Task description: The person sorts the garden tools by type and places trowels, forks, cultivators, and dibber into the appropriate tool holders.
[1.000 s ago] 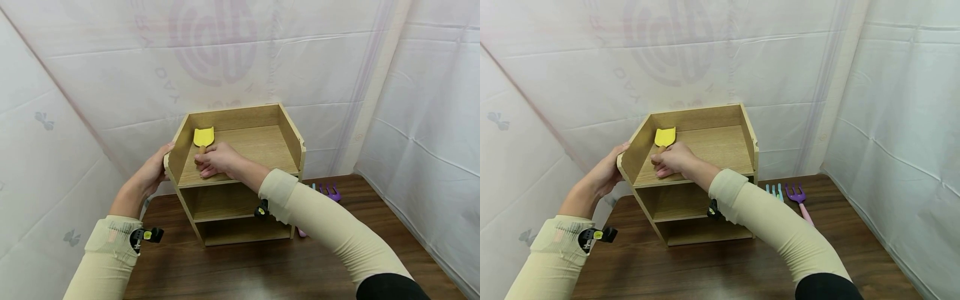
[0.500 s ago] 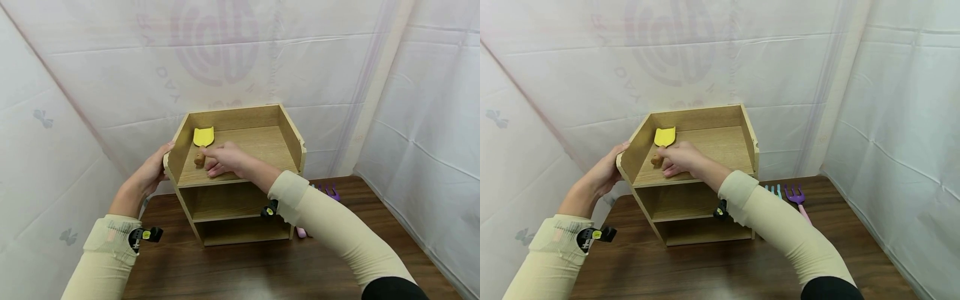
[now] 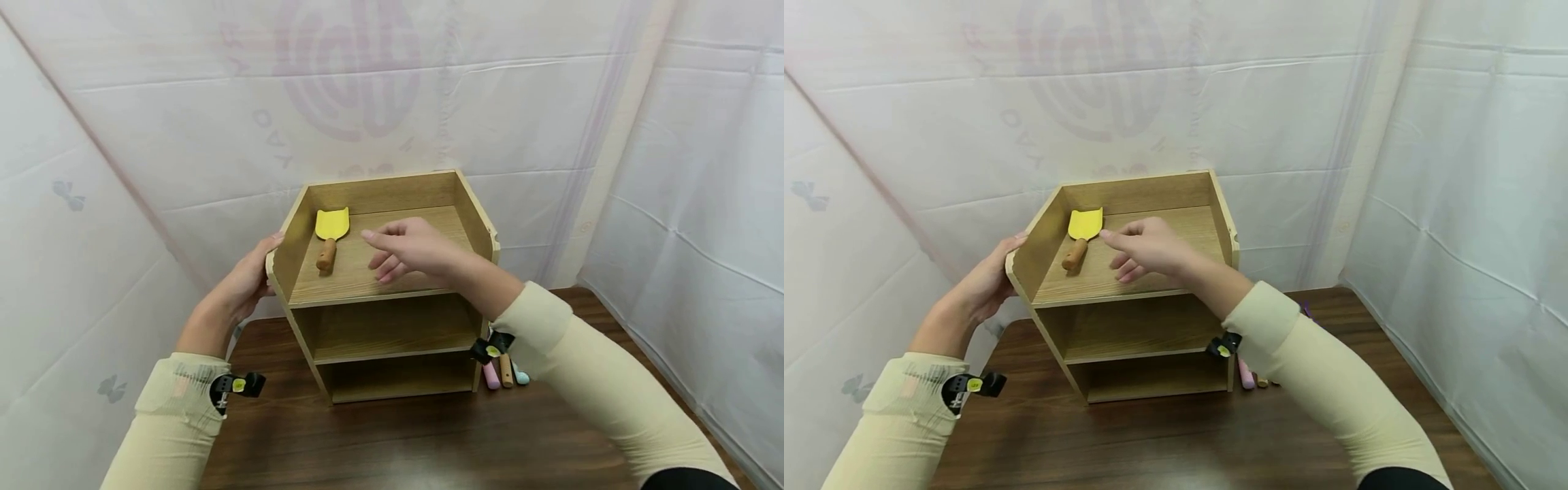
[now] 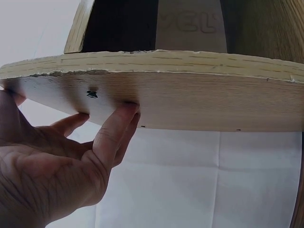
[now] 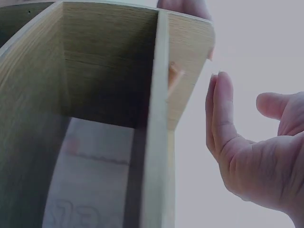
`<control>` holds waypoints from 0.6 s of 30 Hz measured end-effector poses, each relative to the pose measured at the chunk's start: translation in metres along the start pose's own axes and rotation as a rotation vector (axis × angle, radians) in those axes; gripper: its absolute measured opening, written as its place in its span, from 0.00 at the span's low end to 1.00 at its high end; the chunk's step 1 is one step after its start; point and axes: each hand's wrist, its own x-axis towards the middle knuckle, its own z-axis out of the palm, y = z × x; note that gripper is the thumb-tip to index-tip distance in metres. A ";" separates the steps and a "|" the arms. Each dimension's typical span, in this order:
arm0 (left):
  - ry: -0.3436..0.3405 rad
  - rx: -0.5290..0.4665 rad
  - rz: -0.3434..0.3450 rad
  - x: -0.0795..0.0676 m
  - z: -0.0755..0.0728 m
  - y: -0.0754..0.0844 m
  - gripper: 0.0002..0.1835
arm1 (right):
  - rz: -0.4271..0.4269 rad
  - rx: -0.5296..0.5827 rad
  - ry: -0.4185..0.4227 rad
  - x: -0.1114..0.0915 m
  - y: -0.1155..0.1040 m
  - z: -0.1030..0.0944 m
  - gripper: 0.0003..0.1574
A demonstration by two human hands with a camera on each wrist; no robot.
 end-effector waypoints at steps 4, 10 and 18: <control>0.001 0.004 0.000 0.000 0.002 0.001 0.44 | -0.014 -0.046 0.002 -0.023 0.000 -0.018 0.28; -0.005 -0.008 -0.009 0.001 0.006 0.002 0.39 | -0.038 -0.023 -0.001 -0.058 -0.001 -0.047 0.29; -0.012 -0.009 -0.008 0.004 0.007 0.004 0.38 | -0.115 0.097 0.048 -0.098 -0.010 -0.098 0.27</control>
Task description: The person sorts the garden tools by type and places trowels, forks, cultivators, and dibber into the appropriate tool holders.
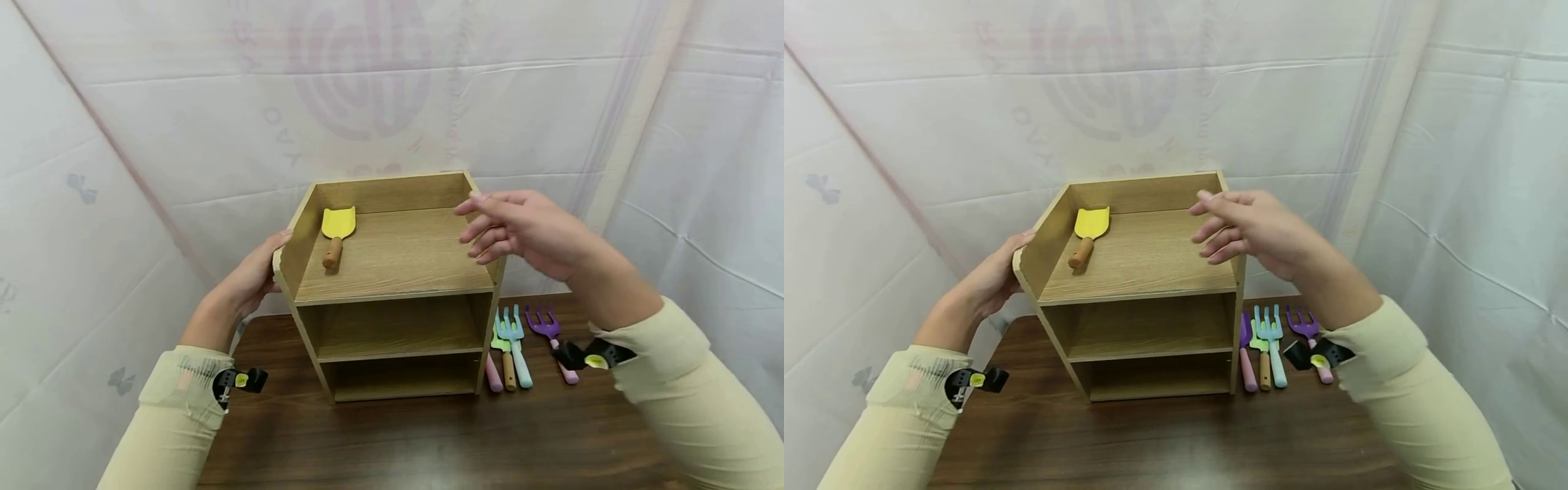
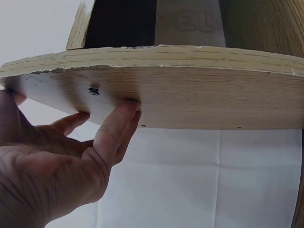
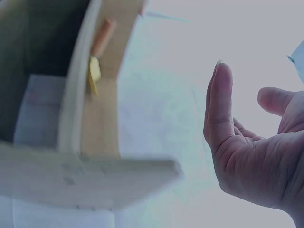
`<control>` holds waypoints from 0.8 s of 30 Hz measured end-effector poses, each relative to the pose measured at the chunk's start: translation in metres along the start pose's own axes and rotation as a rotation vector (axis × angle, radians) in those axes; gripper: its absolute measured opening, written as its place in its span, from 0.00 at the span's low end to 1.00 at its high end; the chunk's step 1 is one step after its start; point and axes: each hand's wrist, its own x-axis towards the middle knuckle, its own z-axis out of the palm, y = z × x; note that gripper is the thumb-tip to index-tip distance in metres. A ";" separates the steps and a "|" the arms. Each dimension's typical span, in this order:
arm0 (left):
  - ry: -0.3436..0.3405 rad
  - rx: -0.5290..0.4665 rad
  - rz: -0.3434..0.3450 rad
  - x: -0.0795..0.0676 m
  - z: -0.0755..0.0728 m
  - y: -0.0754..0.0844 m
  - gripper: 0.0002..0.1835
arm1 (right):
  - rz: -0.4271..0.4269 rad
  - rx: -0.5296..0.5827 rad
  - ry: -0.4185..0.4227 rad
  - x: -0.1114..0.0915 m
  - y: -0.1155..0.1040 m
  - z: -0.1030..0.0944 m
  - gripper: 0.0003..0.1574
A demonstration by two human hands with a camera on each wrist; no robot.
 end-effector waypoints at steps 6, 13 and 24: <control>-0.018 0.017 0.009 -0.001 -0.003 -0.001 0.41 | -0.062 0.110 0.025 -0.014 0.005 -0.043 0.20; -0.022 0.046 0.005 -0.003 -0.009 -0.003 0.45 | 0.046 0.099 0.140 -0.018 0.029 -0.072 0.18; -0.003 0.044 0.004 -0.003 -0.012 -0.005 0.45 | 0.252 -0.043 0.184 -0.007 0.092 -0.108 0.27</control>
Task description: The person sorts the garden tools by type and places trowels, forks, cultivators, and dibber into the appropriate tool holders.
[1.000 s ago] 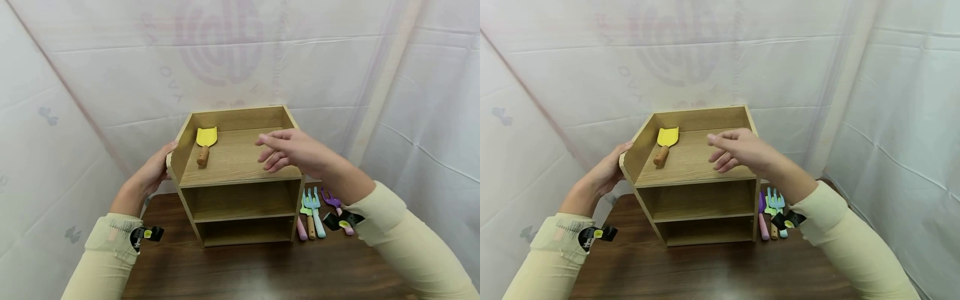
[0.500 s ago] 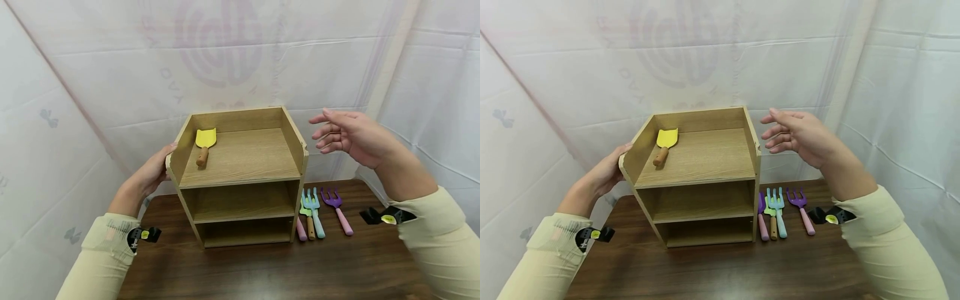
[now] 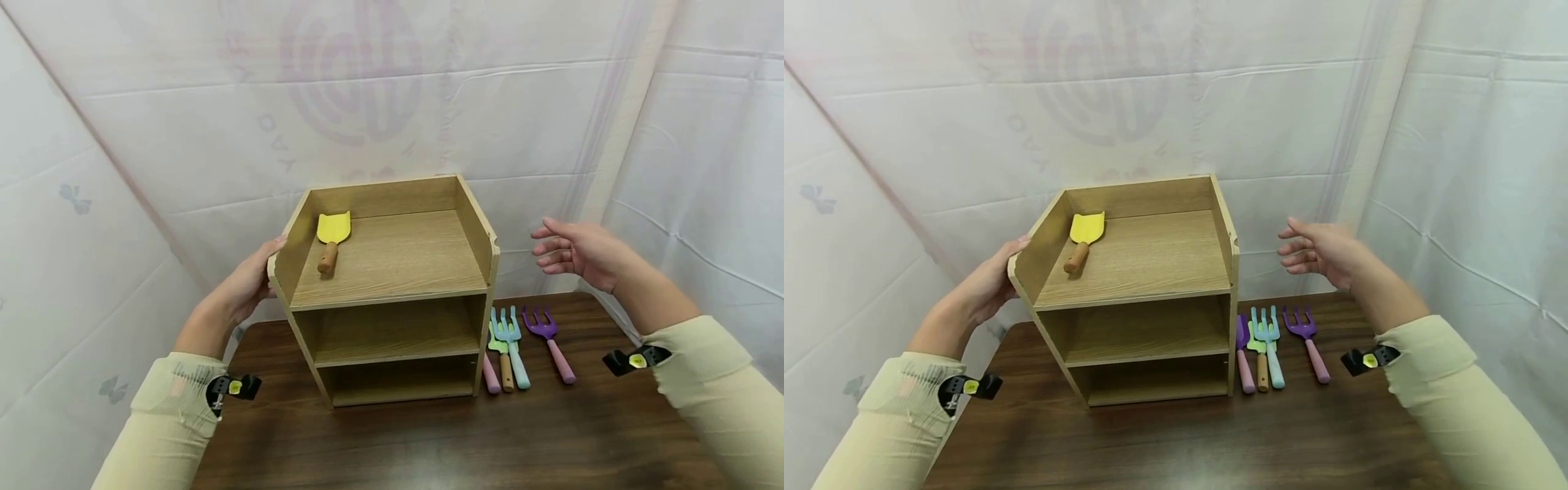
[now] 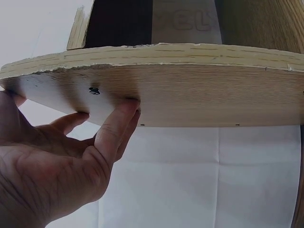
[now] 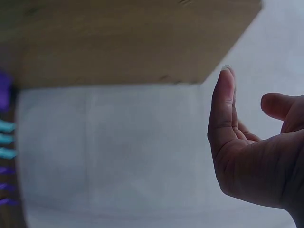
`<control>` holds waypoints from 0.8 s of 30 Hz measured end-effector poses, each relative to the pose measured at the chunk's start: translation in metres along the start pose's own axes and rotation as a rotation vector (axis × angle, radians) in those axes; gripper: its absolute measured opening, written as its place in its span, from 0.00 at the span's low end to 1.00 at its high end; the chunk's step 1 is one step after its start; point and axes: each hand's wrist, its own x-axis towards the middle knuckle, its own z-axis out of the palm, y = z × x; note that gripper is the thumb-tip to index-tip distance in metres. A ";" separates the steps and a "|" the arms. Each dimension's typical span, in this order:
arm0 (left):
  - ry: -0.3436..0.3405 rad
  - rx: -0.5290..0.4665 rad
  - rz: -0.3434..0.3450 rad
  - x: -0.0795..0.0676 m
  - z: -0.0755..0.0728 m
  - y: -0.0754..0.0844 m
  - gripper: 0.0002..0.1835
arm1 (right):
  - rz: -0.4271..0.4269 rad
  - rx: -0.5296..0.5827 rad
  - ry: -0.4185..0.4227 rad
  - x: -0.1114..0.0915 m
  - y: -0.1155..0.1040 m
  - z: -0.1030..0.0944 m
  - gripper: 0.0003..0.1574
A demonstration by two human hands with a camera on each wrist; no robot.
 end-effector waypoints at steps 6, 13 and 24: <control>-0.003 0.004 -0.001 -0.001 0.002 0.001 0.45 | 0.110 -0.073 -0.027 0.018 0.063 -0.014 0.53; -0.008 0.003 -0.001 -0.004 0.003 0.001 0.45 | 0.222 -0.060 -0.026 0.021 0.116 -0.022 0.55; -0.011 0.020 0.003 -0.008 0.003 0.001 0.45 | 0.258 0.017 -0.009 0.017 0.138 -0.030 0.53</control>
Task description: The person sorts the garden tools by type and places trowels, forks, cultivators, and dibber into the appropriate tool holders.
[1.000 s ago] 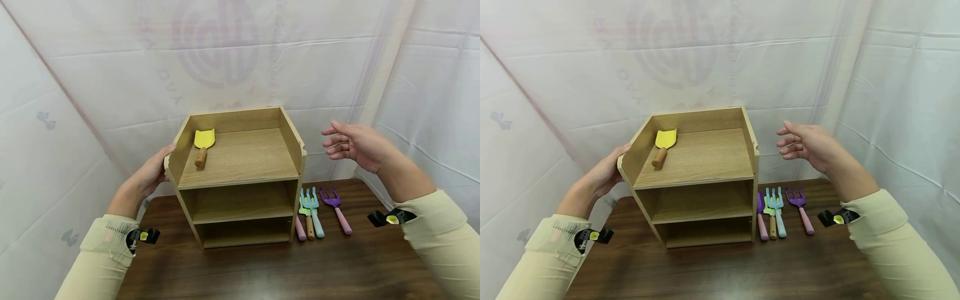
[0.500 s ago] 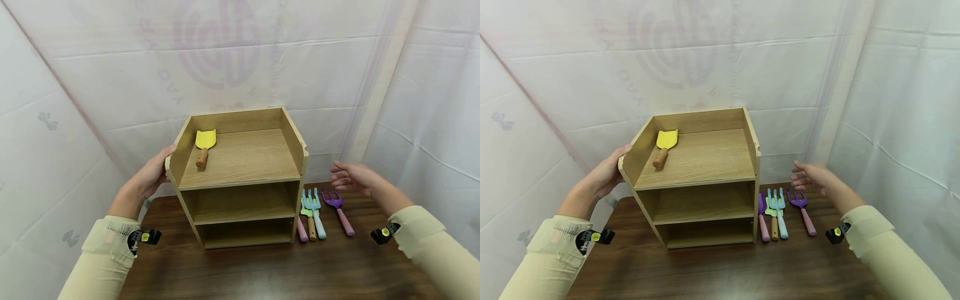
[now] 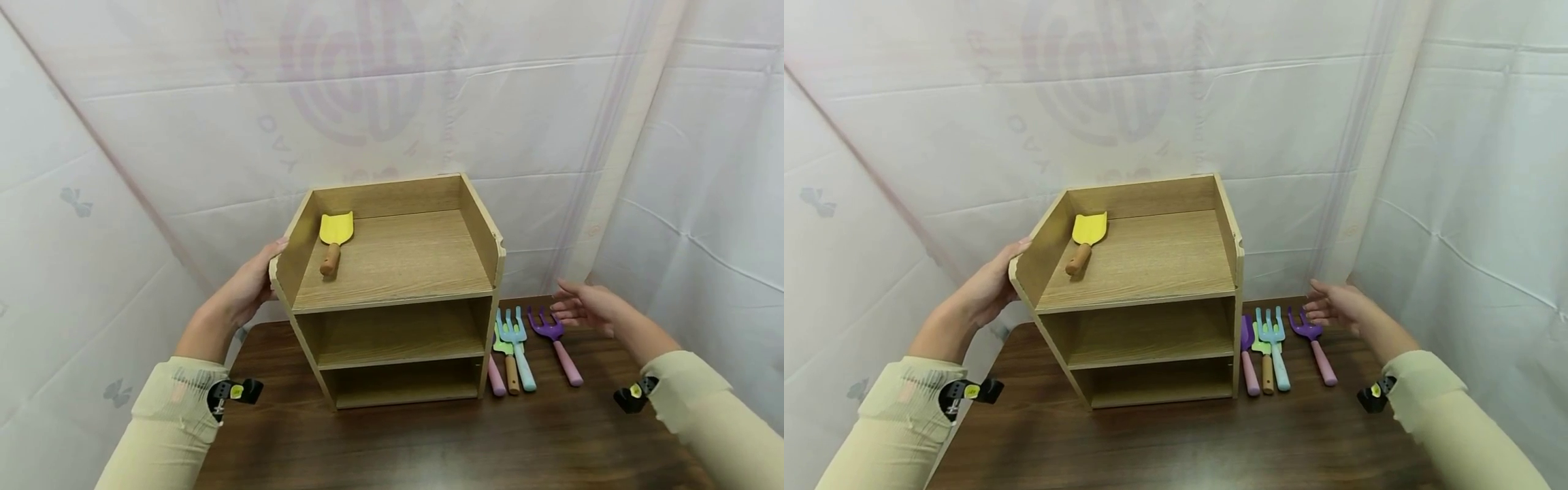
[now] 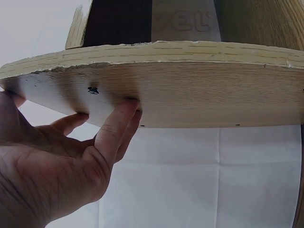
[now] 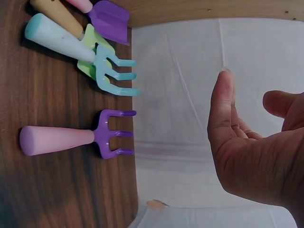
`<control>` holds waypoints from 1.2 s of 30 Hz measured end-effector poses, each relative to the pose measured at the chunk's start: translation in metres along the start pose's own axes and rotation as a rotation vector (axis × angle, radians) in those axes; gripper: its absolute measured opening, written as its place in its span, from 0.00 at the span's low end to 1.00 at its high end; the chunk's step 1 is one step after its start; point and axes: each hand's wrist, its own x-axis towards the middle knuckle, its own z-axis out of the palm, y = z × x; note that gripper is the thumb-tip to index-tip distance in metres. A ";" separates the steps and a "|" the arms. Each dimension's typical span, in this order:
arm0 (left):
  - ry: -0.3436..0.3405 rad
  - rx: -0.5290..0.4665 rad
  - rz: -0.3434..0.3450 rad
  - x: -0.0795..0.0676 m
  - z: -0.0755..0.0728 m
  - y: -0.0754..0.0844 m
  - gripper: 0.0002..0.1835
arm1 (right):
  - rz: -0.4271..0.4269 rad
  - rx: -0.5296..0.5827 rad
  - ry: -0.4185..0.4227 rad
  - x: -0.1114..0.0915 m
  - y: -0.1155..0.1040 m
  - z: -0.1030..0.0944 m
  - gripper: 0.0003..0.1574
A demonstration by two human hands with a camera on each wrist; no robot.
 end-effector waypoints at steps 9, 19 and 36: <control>0.000 -0.006 0.012 0.002 0.001 -0.001 0.44 | 0.025 -0.012 0.016 0.003 0.020 0.002 0.51; 0.009 0.003 0.003 0.001 -0.001 -0.001 0.44 | 0.048 -0.088 0.105 0.008 0.039 -0.002 0.52; 0.009 -0.021 0.002 0.002 0.002 0.002 0.43 | 0.038 -0.197 0.241 0.020 0.082 -0.007 0.47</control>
